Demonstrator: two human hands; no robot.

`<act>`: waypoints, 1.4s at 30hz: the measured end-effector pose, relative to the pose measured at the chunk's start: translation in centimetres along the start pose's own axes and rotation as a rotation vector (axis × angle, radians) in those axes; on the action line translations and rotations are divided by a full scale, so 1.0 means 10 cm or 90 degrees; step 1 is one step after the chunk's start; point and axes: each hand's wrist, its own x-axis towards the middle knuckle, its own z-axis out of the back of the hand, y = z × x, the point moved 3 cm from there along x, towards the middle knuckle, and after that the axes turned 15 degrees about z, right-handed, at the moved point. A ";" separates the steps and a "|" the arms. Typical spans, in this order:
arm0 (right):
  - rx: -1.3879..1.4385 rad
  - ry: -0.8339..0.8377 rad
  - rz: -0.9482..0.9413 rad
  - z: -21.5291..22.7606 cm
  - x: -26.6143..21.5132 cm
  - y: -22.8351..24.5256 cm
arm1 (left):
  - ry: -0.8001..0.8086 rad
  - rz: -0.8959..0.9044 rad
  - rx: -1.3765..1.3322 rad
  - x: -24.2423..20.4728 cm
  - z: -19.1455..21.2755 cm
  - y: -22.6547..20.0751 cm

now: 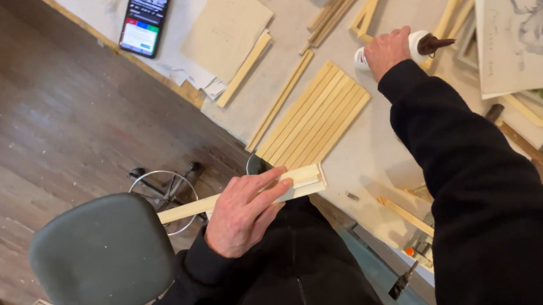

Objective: Assembling and gluing wooden frame components using a clamp and hammer.

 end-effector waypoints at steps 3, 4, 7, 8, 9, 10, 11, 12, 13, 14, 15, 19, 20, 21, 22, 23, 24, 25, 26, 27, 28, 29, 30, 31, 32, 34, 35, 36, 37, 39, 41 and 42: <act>-0.068 0.043 0.010 0.05 0.22 0.06 | -0.009 -0.001 -0.031 -0.04 0.02 0.02; -0.067 0.041 0.016 0.05 0.25 0.07 | -0.011 0.005 -0.029 -0.03 0.03 0.03; -0.077 0.108 0.058 0.12 0.19 0.13 | -0.005 0.008 -0.048 -0.02 0.05 0.04; -0.007 -0.026 0.100 0.28 0.07 0.16 | 0.005 -0.001 -0.057 0.00 0.06 0.05; 0.062 -0.161 0.139 0.44 -0.06 0.17 | 0.015 -0.010 -0.066 0.04 0.05 0.05; 0.067 -0.150 0.123 0.77 -0.43 0.24 | 0.031 -0.021 -0.071 0.07 0.05 0.07; 0.340 -0.285 0.146 1.15 -0.80 0.30 | 0.051 -0.023 -0.076 0.11 0.05 0.08; 0.608 -0.429 0.165 1.55 -1.13 0.35 | 0.065 -0.027 -0.077 0.14 0.04 0.10; 0.606 -0.430 0.148 1.70 -1.55 0.42 | 0.075 -0.039 -0.079 0.18 0.02 0.09; 0.706 -0.472 0.121 1.85 -1.95 0.51 | 0.101 -0.050 -0.089 0.22 0.02 0.09; 0.805 -0.516 0.094 2.00 -2.35 0.60 | 0.126 -0.061 -0.099 0.27 0.01 0.08; 0.850 -0.604 0.061 2.08 -2.95 0.88 | 0.223 -0.120 -0.115 0.42 -0.05 -0.07; 0.820 -0.617 0.059 2.08 -3.00 0.92 | 0.234 -0.138 -0.099 0.44 -0.07 -0.11; 0.791 -0.628 0.057 2.08 -3.04 0.96 | 0.244 -0.157 -0.083 0.46 -0.09 -0.14; 0.794 -0.630 0.043 2.05 -3.09 0.98 | 0.257 -0.161 -0.081 0.47 -0.10 -0.18; 0.796 -0.646 0.037 2.03 -3.14 1.01 | 0.267 -0.169 -0.082 0.47 -0.11 -0.21; 0.796 -0.664 0.040 2.01 -3.15 1.02 | 0.270 -0.175 -0.080 0.48 -0.11 -0.24; 0.798 -0.667 0.034 2.01 -3.19 1.04 | 0.275 -0.177 -0.076 0.47 -0.12 -0.26; 0.783 -0.666 0.032 2.02 -3.22 1.05 | 0.276 -0.184 -0.079 0.46 -0.13 -0.29; 0.768 -0.664 0.030 2.03 -3.24 1.06 | 0.277 -0.191 -0.082 0.46 -0.14 -0.31; 0.768 -0.664 0.027 1.99 -3.30 1.12 | 0.280 -0.192 -0.081 0.45 -0.14 -0.32; 0.789 -0.667 0.030 1.96 -3.35 1.17 | 0.284 -0.191 -0.077 0.44 -0.15 -0.33; 0.808 -0.670 0.033 1.92 -3.39 1.21 | 0.287 -0.190 -0.073 0.45 -0.15 -0.34; 0.806 -0.670 0.031 1.98 -3.46 1.23 | 0.288 -0.193 -0.073 0.44 -0.16 -0.35; 0.836 -0.682 0.053 2.04 -3.51 1.25 | 0.287 -0.200 -0.074 0.44 -0.16 -0.35; 0.867 -0.695 0.080 2.02 -3.57 1.28 | 0.283 -0.206 -0.071 0.43 -0.15 -0.36; 0.875 -0.717 0.055 1.94 -3.59 1.29 | 0.285 -0.206 -0.070 0.43 -0.15 -0.37; 0.886 -0.737 0.025 1.87 -3.63 1.33 | 0.292 -0.204 -0.071 0.40 -0.16 -0.38; 0.890 -0.735 0.025 1.94 -3.62 1.32 | 0.294 -0.201 -0.071 0.36 -0.14 -0.40; 0.848 -0.699 0.014 2.07 -3.57 1.22 | 0.295 -0.219 -0.077 0.37 -0.14 -0.43; 0.812 -0.707 0.009 1.76 -3.48 1.31 | 0.290 -0.222 -0.079 0.37 -0.13 -0.46; 0.785 -0.712 0.004 1.61 -3.43 1.37 | 0.289 -0.219 -0.080 0.34 -0.12 -0.48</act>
